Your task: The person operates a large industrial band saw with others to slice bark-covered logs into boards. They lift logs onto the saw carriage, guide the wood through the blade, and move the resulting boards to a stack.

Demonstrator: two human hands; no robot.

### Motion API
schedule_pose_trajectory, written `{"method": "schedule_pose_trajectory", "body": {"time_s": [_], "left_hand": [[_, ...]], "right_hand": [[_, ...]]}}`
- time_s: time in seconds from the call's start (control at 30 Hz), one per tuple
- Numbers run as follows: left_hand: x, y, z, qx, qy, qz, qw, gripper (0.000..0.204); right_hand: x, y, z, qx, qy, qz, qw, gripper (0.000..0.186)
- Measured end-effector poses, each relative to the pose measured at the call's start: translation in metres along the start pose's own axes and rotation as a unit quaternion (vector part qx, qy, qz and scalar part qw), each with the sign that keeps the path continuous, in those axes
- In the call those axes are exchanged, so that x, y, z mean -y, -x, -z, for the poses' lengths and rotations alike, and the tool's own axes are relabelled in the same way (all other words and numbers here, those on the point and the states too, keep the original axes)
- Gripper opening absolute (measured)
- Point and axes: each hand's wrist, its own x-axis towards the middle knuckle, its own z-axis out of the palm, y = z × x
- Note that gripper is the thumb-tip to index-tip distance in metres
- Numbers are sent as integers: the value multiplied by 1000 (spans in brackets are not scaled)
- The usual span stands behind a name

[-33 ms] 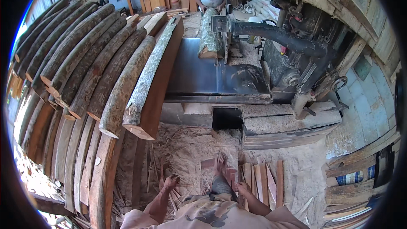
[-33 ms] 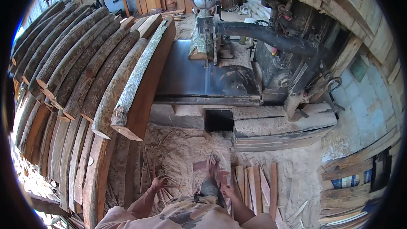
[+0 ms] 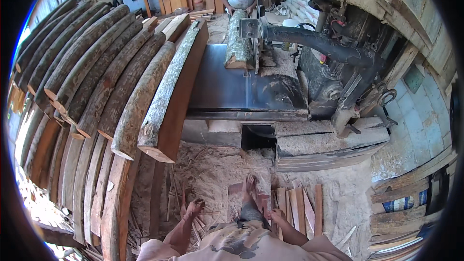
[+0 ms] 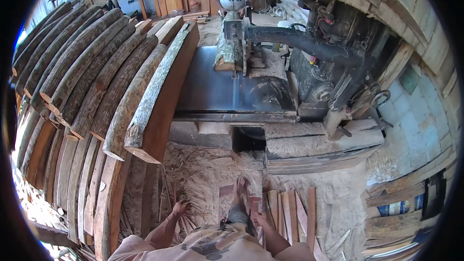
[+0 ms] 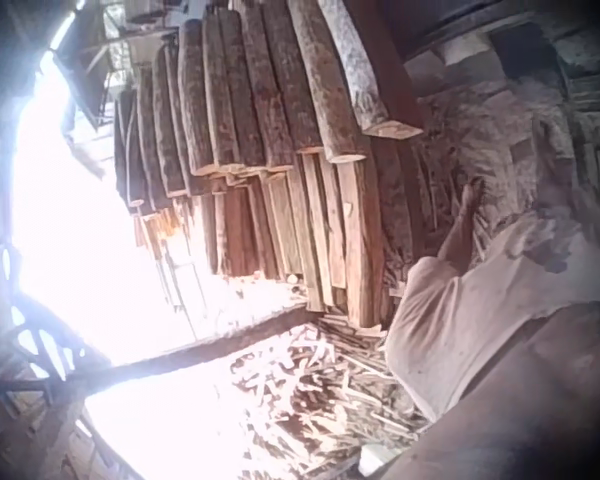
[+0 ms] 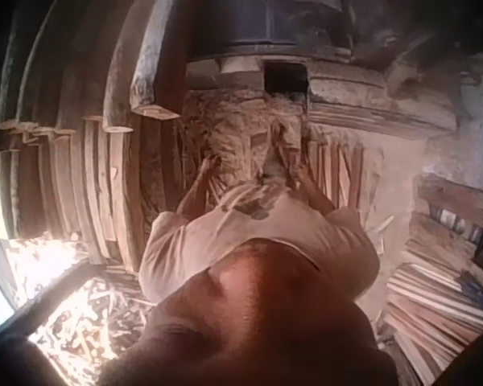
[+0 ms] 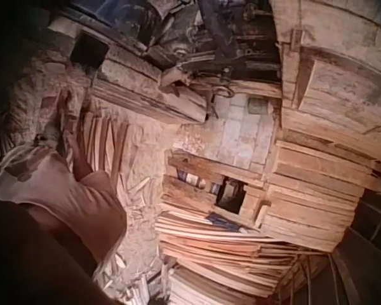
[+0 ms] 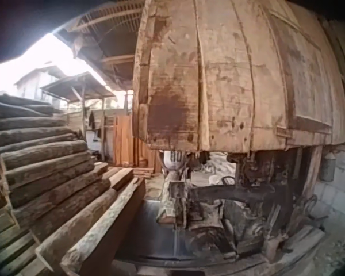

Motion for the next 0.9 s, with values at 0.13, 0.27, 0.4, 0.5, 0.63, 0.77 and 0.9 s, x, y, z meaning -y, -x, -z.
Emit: {"method": "schedule_pose_trajectory", "body": {"time_s": [0.13,0.27,0.4,0.5,0.63,0.77,0.9], "left_hand": [[-28,-55,-16,9,58,11,998,38],[-52,-87,-33,-1,56,61,997,40],[-102,-129,-48,10,48,77,996,45],[-207,-131,-73,10,175,28,984,56],[-298,-151,-102,39,322,-17,946,76],[-340,-164,-124,47,452,-47,889,93],[-341,-151,-135,28,512,-43,858,101]], "right_hand": [[21,-47,17,30,24,-77,996,30],[54,-112,35,48,202,30,978,39],[163,-174,38,-12,305,175,936,40],[293,-184,51,-1,97,249,964,28],[436,-165,57,-25,33,357,933,30],[459,-197,39,-147,110,382,906,38],[420,-184,14,-144,49,376,914,63]]}}
